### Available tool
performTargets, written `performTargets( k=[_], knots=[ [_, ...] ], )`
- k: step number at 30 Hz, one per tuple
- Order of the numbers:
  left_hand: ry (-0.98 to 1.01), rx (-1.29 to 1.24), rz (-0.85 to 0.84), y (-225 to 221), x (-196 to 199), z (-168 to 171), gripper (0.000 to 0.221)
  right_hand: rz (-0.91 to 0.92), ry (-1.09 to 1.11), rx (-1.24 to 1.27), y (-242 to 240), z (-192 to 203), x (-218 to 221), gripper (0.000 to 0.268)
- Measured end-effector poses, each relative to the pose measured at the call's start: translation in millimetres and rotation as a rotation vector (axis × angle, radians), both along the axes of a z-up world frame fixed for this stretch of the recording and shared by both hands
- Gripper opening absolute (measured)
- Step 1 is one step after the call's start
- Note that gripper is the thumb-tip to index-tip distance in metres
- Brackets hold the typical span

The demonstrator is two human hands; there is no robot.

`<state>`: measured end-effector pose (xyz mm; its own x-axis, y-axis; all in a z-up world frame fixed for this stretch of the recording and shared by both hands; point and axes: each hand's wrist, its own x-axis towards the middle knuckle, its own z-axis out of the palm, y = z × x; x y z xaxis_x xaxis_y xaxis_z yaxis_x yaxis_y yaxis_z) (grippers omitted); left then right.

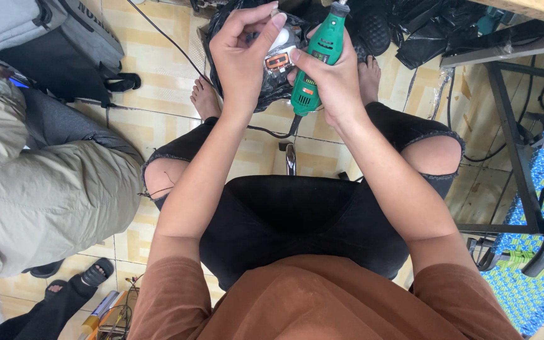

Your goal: Polishing a small electronic component using a handheld rotary tool at a repair bench

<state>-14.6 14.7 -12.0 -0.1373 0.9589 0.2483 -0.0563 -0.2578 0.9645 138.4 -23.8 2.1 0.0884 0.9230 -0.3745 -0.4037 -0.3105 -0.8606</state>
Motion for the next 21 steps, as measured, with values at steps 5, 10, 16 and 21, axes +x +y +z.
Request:
performTargets(
  k=[5,10,16,21],
  knots=[
    [-0.213,-0.105,-0.002,4,-2,-10,0.017,-0.001,-0.004,0.002,0,-1,-1,0.038],
    [-0.613,-0.259,0.074,6,-27,-29,0.02,0.001,0.013,0.018,-1,-7,2,0.038],
    [-0.474,-0.498,0.263,-40,-32,40,0.046,-0.062,0.052,0.01,7,-11,3,0.038],
    [-0.153,-0.061,0.213,-60,11,115,0.017,-0.044,0.031,-0.01,7,-15,0,0.036]
  ],
)
